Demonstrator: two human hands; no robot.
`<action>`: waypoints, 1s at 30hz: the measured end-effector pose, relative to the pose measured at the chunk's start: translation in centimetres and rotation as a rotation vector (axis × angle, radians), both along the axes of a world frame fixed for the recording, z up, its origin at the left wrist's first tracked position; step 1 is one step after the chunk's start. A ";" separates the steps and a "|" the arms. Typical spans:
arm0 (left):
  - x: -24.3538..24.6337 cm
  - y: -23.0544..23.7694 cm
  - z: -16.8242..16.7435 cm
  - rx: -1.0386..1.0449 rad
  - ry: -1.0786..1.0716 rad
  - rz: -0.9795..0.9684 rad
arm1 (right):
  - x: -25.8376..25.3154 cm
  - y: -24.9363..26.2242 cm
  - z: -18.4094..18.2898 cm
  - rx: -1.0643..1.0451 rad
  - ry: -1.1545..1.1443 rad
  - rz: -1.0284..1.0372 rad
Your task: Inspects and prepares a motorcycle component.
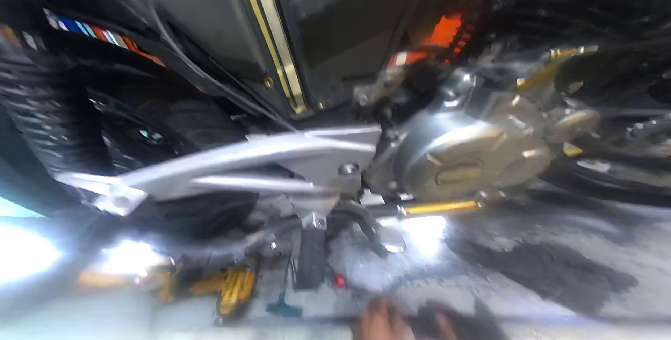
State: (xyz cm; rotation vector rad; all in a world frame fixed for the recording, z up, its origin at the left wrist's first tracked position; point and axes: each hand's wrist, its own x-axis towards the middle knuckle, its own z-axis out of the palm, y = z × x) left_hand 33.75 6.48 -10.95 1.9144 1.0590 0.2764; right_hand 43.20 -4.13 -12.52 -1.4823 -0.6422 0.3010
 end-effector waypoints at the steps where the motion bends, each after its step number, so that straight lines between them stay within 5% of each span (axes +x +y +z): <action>1: -0.4 0.6 -0.8 0.058 0.183 -0.067 | -0.2 -0.3 0.4 -0.022 0.094 -0.087; 3: -1.2 2.1 -2.4 0.140 0.416 -0.159 | 0.4 -0.2 0.6 -0.052 0.355 -0.225; 6: -2.6 3.8 -4.4 0.214 0.486 -0.144 | 1.6 0.1 0.9 -0.033 0.792 -0.260; 9: -3.2 3.9 -4.9 0.178 0.532 -0.161 | 1.5 0.0 0.6 -0.012 0.966 -0.206; 12: -3.8 4.6 -5.1 0.141 0.465 -0.136 | 1.4 0.0 0.9 0.019 0.955 -0.166; 17: -6.0 6.0 -2.4 -0.001 -0.038 0.143 | 0.7 -0.4 1.2 0.102 0.844 -0.067; 21: -4.8 3.2 1.1 -0.061 -0.227 -0.070 | 0.3 -0.1 1.4 0.131 0.745 -0.030; 30: -2.7 -0.6 -1.4 0.686 -0.129 -0.272 | 0.1 -0.3 2.0 0.089 0.709 -0.028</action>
